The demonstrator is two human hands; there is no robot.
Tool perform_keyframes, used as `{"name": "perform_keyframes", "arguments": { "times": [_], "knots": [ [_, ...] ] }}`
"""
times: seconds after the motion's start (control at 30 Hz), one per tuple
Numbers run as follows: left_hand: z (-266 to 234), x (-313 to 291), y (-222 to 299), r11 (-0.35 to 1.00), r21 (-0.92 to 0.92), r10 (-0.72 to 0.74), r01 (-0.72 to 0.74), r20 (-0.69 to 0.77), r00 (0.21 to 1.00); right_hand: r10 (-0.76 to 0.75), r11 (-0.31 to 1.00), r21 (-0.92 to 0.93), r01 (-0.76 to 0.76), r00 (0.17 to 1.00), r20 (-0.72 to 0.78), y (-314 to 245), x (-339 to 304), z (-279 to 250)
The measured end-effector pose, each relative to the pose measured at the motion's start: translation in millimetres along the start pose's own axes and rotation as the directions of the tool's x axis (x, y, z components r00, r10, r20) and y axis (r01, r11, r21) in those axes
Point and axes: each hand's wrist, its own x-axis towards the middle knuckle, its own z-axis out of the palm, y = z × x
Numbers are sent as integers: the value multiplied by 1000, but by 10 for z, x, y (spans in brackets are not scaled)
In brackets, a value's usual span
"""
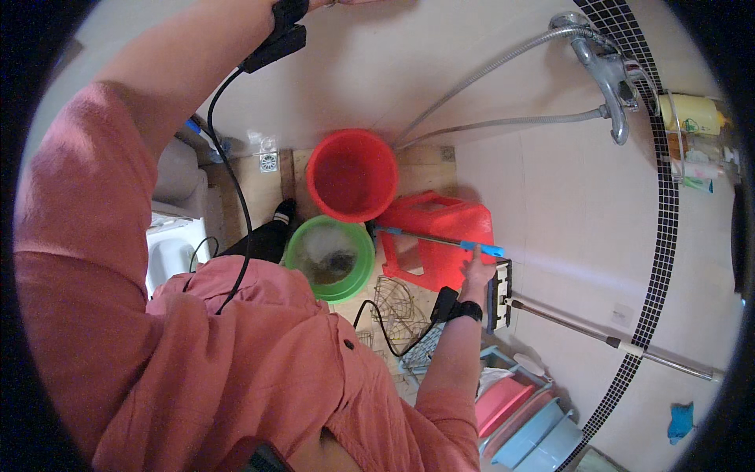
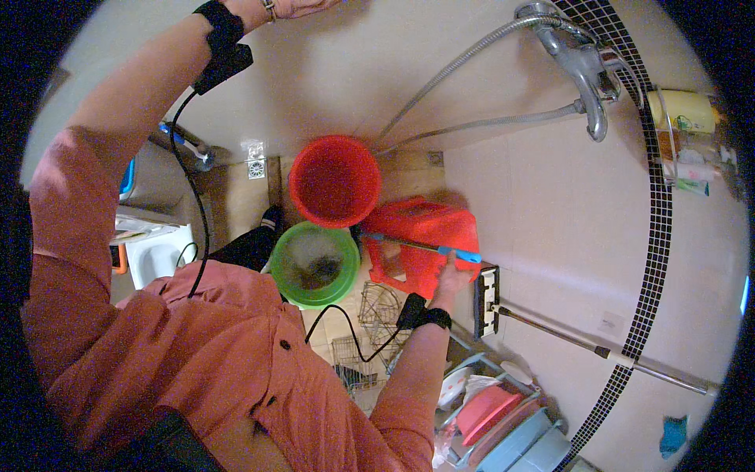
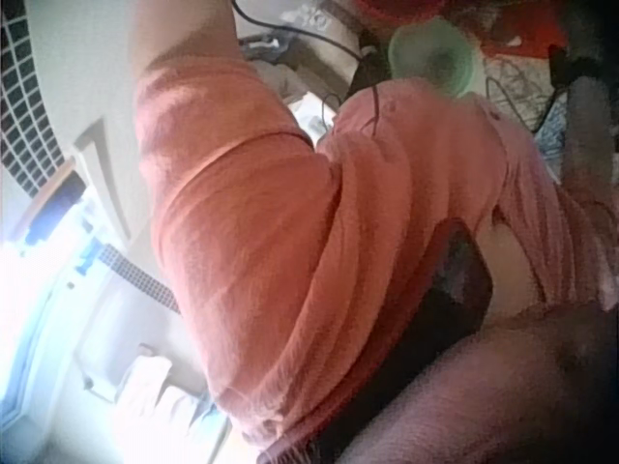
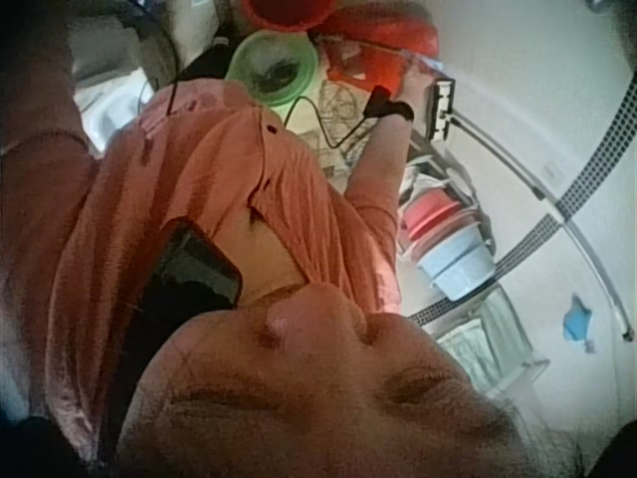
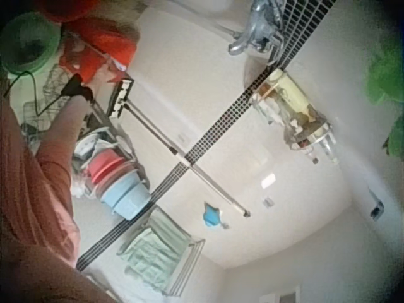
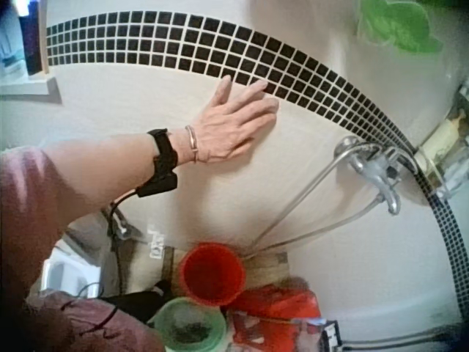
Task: The person scrubs the tiled wall and floor of a bathroom using a long-handled brush. They repeatedly dip the brush into a red bucket and scrub the same areas near a red stool and a green basin.
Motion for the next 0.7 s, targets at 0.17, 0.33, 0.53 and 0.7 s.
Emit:
{"name": "perform_keyframes", "arguments": {
  "times": [0.17,0.33,0.53,0.7],
  "knots": [
    [1,5,9,1000,-10,-5,5,-24,1000,-293,920,-224,322,944,153,157,-566,84],
    [-35,8,23,1000,-8,-12,13,32,999,-349,935,291,202,394,850,-1112,-1922,-14],
    [-80,33,56,1000,9,-29,28,90,996,-542,251,805,538,-611,577,-2624,-3229,-535],
    [-95,40,51,999,-29,-33,36,104,994,-858,76,912,403,-439,265,-2358,-4279,-327]
  ]
}}
